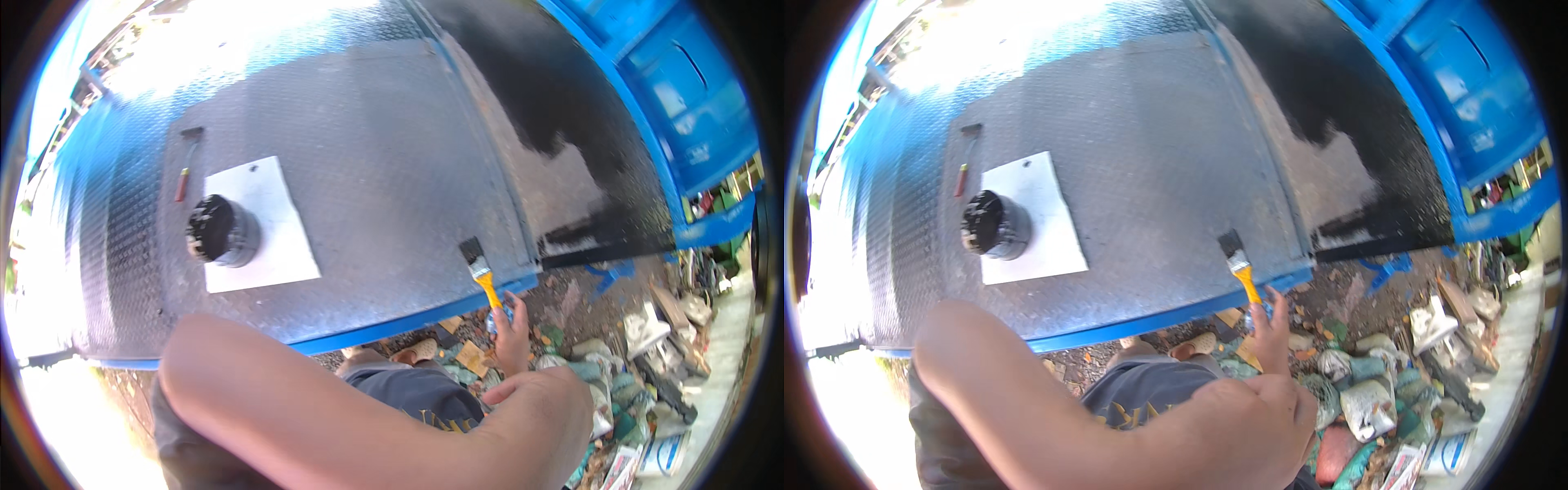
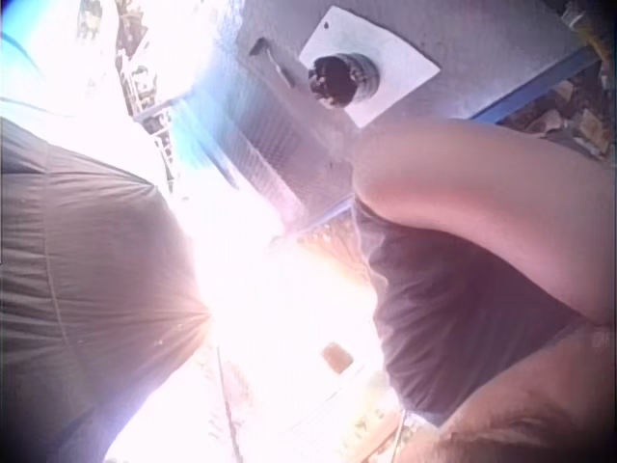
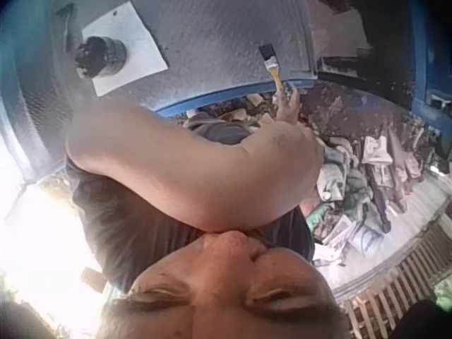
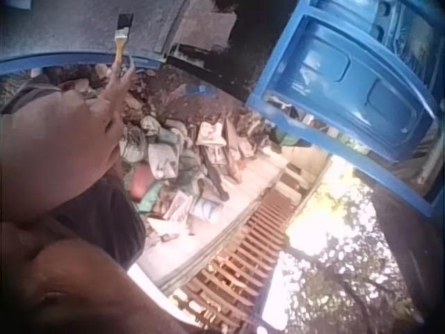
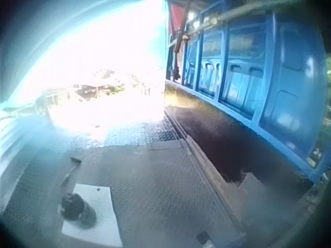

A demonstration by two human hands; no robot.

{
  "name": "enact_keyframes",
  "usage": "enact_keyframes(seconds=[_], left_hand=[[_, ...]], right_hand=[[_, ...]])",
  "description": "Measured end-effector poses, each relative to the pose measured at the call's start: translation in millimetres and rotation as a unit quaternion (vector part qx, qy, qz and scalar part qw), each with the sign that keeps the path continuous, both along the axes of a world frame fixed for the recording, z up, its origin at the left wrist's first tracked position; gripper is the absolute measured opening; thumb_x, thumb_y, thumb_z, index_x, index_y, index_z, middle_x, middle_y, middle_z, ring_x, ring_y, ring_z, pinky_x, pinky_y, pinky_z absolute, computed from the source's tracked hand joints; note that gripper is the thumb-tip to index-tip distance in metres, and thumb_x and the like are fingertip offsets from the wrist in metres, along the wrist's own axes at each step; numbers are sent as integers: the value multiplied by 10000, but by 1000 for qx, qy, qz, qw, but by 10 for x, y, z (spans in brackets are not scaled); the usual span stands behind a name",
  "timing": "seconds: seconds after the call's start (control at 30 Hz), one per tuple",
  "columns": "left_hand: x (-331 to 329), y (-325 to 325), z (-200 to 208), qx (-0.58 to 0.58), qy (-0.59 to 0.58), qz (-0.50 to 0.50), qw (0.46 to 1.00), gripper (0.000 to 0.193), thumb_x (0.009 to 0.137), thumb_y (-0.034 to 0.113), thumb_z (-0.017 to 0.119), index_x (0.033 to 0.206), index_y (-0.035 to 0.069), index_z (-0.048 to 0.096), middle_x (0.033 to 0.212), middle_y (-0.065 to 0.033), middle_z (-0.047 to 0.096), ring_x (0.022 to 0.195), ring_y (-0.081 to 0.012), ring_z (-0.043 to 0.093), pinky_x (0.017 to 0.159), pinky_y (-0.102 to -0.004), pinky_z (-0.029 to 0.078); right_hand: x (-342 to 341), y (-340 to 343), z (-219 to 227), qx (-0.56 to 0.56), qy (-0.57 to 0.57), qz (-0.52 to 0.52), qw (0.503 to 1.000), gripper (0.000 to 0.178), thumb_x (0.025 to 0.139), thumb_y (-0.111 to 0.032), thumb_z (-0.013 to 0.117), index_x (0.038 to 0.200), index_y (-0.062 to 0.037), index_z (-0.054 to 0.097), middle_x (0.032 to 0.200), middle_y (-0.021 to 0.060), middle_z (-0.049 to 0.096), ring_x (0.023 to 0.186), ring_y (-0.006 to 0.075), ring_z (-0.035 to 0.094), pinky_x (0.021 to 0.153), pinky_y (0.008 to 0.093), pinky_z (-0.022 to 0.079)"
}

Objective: The person paints the floor of a blue truck bed with black paint. They use a small roller for the main surface and a brush for the edges, repeatedly dipping the tools into a paint can placed on a white sheet.

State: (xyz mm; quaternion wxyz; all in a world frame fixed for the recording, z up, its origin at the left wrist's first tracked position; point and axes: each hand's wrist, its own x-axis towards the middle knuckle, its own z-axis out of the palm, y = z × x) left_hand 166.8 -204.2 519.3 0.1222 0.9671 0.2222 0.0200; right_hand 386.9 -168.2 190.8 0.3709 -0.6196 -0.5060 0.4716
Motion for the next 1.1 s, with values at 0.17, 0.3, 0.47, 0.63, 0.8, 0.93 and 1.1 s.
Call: enact_keyframes(seconds=[0.17,0.3,0.47,0.63,0.8,0.93,1.1], left_hand=[[-574,-145,-769,-73,-52,21,996,369,913,214,681,1199,-10,617,1112,-247,679,1051,-362,736,867,-417,607],[-1408,-383,-1931,-147,-138,139,970,369,960,230,655,1263,18,652,1211,-170,703,1154,-310,690,880,-392,580],[-2554,-831,-3061,-356,-260,438,784,353,1037,243,633,1327,45,669,1246,-184,718,1123,-347,707,961,-446,559],[-3281,-1256,-4027,-368,-333,636,592,397,1043,272,647,1338,9,674,1184,-171,749,1054,-266,710,910,-383,558],[-3418,-1149,-4231,-343,-389,667,534,415,1043,256,652,1357,-14,657,1099,-112,762,910,-160,687,796,-322,565],[-3358,-907,-4207,-355,-402,667,517,410,1027,236,654,1347,-20,659,1145,-139,763,919,-178,695,817,-337,566],[-3326,-805,-4164,-346,-391,665,534,411,1027,249,651,1349,-7,664,1202,-165,757,955,-208,706,878,-356,560]], right_hand=[[-598,34,-271,-25,143,-64,987,319,1087,-177,590,1358,-13,552,956,61,656,718,99,568,609,251,486],[-1257,67,-561,-104,252,-42,961,243,1080,-166,613,1268,-18,570,968,71,670,719,121,601,609,260,510],[-1959,214,-723,-124,312,-3,942,282,1084,-223,635,1316,-76,571,1024,69,680,790,151,665,694,295,549],[-2926,802,-531,-104,220,115,963,304,1064,-241,666,1309,-72,610,1050,32,694,855,126,676,767,306,571],[-3849,1811,-540,-113,165,239,950,254,1045,-220,682,1233,-52,658,980,-2,672,842,74,623,733,280,543],[-4412,2692,-649,-7,88,294,952,254,1017,-231,720,1191,-57,660,944,-11,671,814,71,615,671,264,513],[-4820,3277,-892,-60,79,310,946,249,997,-243,750,1154,-78,650,935,-14,688,790,72,621,649,257,500]])
